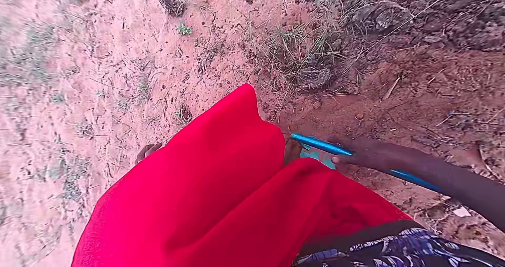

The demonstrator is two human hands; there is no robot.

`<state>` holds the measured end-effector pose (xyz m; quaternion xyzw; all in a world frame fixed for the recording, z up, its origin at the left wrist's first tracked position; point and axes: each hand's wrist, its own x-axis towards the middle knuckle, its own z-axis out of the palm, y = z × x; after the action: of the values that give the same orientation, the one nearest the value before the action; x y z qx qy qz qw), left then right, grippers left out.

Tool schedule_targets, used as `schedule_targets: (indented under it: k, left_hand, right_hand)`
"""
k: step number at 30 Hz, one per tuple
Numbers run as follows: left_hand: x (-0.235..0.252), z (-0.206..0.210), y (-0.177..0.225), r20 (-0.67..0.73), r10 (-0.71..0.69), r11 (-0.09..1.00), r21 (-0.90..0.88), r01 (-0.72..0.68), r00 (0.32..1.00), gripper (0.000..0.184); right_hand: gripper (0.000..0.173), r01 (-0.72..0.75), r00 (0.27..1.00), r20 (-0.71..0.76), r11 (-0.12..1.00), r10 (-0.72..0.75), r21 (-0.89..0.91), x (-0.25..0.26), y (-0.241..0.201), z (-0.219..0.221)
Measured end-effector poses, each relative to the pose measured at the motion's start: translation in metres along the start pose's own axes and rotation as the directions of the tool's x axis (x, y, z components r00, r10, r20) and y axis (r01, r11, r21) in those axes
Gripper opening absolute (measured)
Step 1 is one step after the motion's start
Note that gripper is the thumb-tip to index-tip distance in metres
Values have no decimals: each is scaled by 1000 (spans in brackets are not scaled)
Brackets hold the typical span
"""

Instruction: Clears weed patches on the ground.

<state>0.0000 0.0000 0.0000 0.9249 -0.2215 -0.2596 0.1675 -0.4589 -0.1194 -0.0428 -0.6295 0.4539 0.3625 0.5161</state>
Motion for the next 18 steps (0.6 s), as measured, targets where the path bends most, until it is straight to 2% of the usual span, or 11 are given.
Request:
schedule_targets:
  k: [1, 2, 4, 5, 7, 10, 13, 16, 18]
  left_hand:
    - [28, 14, 12, -4, 178, 981, 75, -177, 984, 40]
    - [64, 30, 24, 13, 296, 949, 108, -295, 955, 46]
    - [151, 72, 42, -8, 415, 903, 126, -411, 910, 57]
    - [185, 94, 57, -9, 397, 912, 114, -393, 918, 60]
    - [224, 133, 88, 33, 287, 953, 91, -289, 957, 67]
    - [231, 178, 117, 9, 186, 965, 184, -185, 982, 67]
    - [223, 186, 123, -52, 172, 959, 239, -155, 984, 65]
    - [229, 187, 123, -79, 149, 957, 262, -124, 986, 65]
    - [233, 191, 127, -101, 160, 951, 283, -126, 982, 65]
  right_hand:
    - [72, 34, 999, -2, 999, -34, -10, 0, -1, -6]
    - [70, 61, 998, -14, 998, -61, -31, 2, -3, -14]
    - [62, 62, 995, -73, 994, -68, -87, 7, -13, -34]
    - [58, 60, 988, -134, 992, -74, -107, 13, -17, -44]
    - [55, 69, 957, -271, 988, -106, -141, 29, -24, -65]
    - [54, 90, 936, -323, 982, -141, -167, 47, -41, -105]
    - [60, 109, 896, -382, 946, -226, -306, 76, -46, -133]
    - [65, 25, 853, -429, 844, -298, -536, 121, -38, -144]
    - [68, -66, 830, -498, 844, -249, -532, 141, -38, -140]
